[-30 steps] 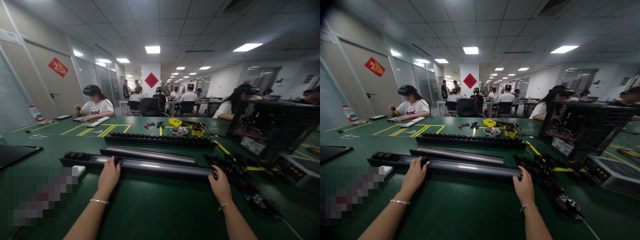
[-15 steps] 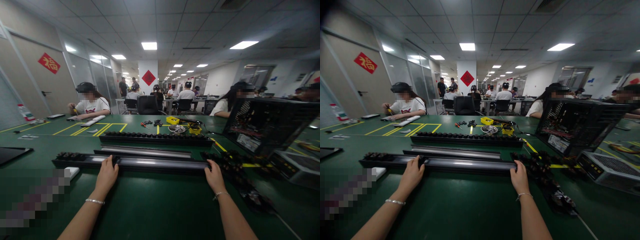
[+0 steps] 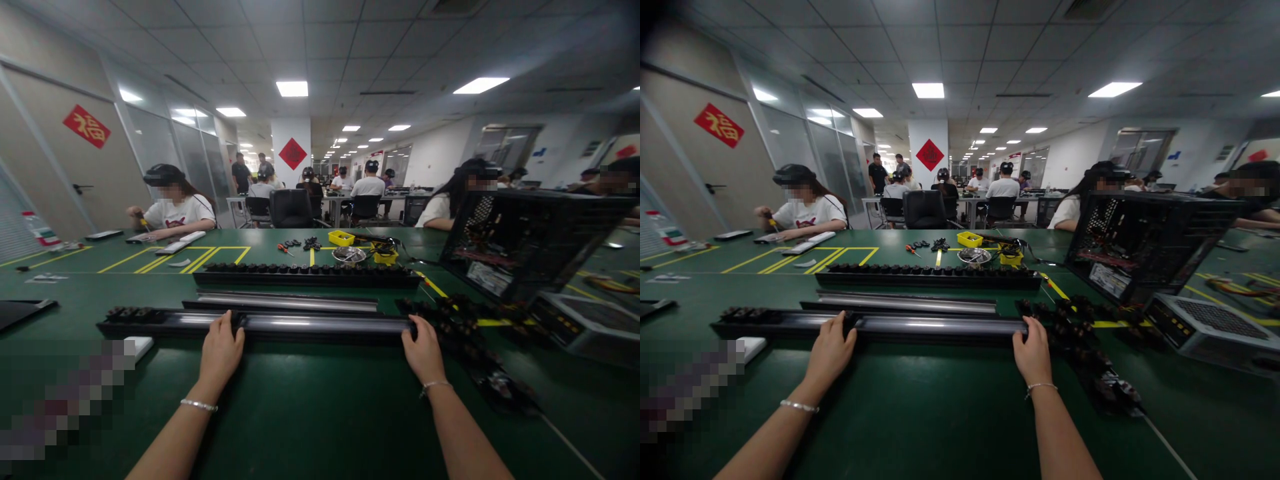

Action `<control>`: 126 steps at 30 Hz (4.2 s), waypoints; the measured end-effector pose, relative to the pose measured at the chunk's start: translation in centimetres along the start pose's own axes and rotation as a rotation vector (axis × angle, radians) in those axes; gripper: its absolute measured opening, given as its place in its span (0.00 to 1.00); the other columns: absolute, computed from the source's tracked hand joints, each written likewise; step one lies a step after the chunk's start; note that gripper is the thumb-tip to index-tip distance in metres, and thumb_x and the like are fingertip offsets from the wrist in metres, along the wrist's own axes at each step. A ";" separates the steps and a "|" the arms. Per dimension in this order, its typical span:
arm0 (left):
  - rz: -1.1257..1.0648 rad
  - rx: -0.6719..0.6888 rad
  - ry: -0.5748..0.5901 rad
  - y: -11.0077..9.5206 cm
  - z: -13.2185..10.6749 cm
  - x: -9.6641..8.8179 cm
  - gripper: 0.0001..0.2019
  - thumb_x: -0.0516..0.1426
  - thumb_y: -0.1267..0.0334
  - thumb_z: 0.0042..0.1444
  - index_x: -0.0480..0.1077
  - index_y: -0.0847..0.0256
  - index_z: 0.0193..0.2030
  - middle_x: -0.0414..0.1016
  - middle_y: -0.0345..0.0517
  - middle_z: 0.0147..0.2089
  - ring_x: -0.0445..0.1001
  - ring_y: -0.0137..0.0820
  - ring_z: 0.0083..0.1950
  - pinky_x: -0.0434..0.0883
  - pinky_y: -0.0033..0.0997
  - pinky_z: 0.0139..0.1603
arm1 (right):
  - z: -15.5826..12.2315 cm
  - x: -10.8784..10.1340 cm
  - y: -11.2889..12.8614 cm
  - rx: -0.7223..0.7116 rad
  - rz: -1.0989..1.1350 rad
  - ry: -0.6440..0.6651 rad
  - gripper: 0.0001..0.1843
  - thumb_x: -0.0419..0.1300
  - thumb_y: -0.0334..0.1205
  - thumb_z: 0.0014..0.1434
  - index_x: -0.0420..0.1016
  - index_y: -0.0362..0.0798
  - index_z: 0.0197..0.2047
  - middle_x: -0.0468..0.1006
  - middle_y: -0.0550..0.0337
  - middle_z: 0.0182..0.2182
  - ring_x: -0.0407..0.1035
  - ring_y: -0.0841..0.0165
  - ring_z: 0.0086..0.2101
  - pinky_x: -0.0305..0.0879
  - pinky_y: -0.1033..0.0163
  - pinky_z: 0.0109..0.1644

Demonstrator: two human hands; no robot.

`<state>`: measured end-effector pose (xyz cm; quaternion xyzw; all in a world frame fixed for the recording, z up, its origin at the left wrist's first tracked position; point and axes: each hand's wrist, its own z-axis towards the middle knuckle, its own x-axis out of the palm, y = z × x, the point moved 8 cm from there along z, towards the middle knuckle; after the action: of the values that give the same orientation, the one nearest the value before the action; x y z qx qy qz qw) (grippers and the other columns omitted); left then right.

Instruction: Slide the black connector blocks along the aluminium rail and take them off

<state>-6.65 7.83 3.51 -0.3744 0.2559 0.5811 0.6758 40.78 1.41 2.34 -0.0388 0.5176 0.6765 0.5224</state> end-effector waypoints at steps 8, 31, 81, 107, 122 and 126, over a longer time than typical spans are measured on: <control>-0.051 0.027 -0.002 -1.6 -0.4 -0.1 0.25 0.47 0.59 0.57 0.59 0.72 0.59 0.65 0.61 0.50 0.68 0.43 0.51 0.67 0.41 0.51 | -0.2 -0.2 -0.7 0.067 0.017 -0.036 0.26 0.48 0.41 0.51 0.65 0.42 0.53 0.66 0.46 0.51 0.62 0.58 0.51 0.55 0.53 0.58; -0.082 0.057 0.023 -1.5 -0.4 0.0 0.28 0.47 0.59 0.56 0.55 0.73 0.61 0.63 0.62 0.53 0.66 0.45 0.55 0.64 0.44 0.56 | -1.0 -1.3 -1.8 0.179 -0.129 0.180 0.28 0.40 0.48 0.58 0.67 0.44 0.54 0.70 0.49 0.51 0.65 0.60 0.50 0.60 0.56 0.53; -0.227 0.165 -0.068 -6.5 -1.5 0.0 0.23 0.51 0.69 0.52 0.58 0.65 0.57 0.64 0.55 0.49 0.65 0.41 0.52 0.65 0.46 0.55 | 1.0 -4.1 -4.9 -0.365 -0.697 0.092 0.23 0.44 0.40 0.56 0.71 0.53 0.51 0.65 0.53 0.56 0.50 0.56 0.59 0.54 0.47 0.56; -0.175 0.131 -0.070 -6.4 -1.6 0.2 0.24 0.52 0.69 0.51 0.58 0.63 0.57 0.63 0.54 0.51 0.63 0.42 0.55 0.61 0.49 0.58 | 8.1 -0.8 -11.0 -0.134 -0.718 0.047 0.31 0.40 0.49 0.57 0.59 0.54 0.62 0.50 0.54 0.65 0.39 0.49 0.63 0.41 0.33 0.57; -0.140 0.152 0.005 -6.8 -1.6 0.4 0.24 0.51 0.69 0.50 0.58 0.65 0.56 0.70 0.55 0.51 0.66 0.41 0.55 0.57 0.46 0.59 | 0.8 -3.0 -15.1 -0.169 -0.517 0.283 0.33 0.42 0.52 0.55 0.66 0.38 0.56 0.67 0.45 0.55 0.60 0.57 0.56 0.53 0.51 0.61; -0.135 0.170 0.042 -7.4 -1.7 -0.1 0.23 0.51 0.69 0.50 0.59 0.63 0.55 0.71 0.52 0.48 0.68 0.39 0.52 0.58 0.43 0.57 | 0.0 -3.4 -14.4 -0.154 -0.516 0.330 0.35 0.41 0.53 0.56 0.65 0.38 0.57 0.66 0.46 0.56 0.59 0.57 0.56 0.52 0.51 0.62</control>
<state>0.71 6.07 4.15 -0.3442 0.2924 0.5027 0.7371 53.07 -2.08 -5.14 -0.3176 0.5156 0.5436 0.5813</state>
